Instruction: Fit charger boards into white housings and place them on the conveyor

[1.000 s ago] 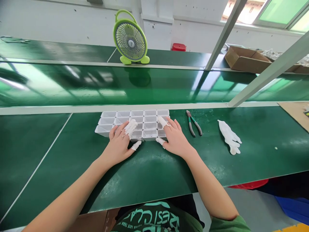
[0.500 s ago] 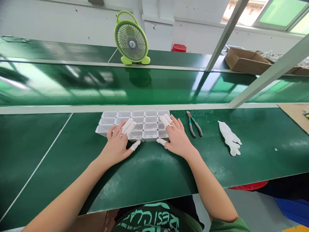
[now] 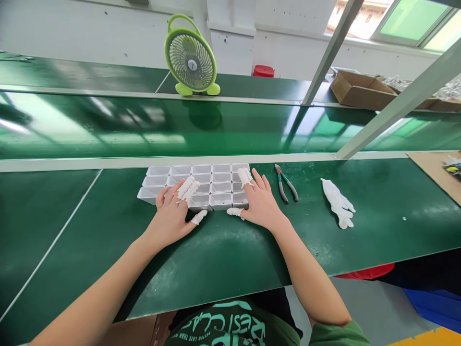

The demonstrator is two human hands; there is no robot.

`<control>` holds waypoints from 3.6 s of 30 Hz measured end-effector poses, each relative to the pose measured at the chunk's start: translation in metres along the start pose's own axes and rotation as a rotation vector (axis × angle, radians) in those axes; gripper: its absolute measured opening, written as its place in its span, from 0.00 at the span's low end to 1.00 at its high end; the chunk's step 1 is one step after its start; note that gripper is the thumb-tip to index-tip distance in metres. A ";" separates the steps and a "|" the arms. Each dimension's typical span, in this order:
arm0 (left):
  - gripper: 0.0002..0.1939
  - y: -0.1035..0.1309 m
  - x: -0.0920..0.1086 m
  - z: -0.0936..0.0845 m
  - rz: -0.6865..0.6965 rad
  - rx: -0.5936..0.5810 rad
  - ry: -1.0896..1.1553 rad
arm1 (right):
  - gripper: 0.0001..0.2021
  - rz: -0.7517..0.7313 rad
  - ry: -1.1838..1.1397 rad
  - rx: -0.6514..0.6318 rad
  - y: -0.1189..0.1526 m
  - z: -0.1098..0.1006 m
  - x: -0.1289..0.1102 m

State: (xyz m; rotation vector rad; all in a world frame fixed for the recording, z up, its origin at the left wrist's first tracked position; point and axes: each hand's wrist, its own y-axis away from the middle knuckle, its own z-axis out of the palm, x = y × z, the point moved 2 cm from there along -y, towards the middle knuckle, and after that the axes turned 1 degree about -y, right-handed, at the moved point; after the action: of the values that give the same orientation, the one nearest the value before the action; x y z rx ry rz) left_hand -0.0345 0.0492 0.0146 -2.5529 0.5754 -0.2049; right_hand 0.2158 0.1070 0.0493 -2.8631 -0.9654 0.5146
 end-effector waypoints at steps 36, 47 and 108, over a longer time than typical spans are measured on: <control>0.28 -0.003 0.003 -0.003 0.030 -0.001 -0.071 | 0.35 0.038 0.147 -0.050 -0.003 0.000 -0.004; 0.26 -0.002 0.003 -0.002 0.036 -0.014 -0.058 | 0.36 0.035 0.159 -0.051 -0.003 -0.002 -0.007; 0.24 0.003 -0.001 0.003 0.045 -0.038 -0.036 | 0.21 -0.102 0.088 0.169 0.006 -0.003 -0.005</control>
State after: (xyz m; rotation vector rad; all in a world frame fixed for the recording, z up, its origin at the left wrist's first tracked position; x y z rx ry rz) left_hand -0.0360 0.0486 0.0100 -2.5718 0.6277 -0.1329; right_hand 0.2164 0.0995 0.0520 -2.6481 -0.9953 0.4342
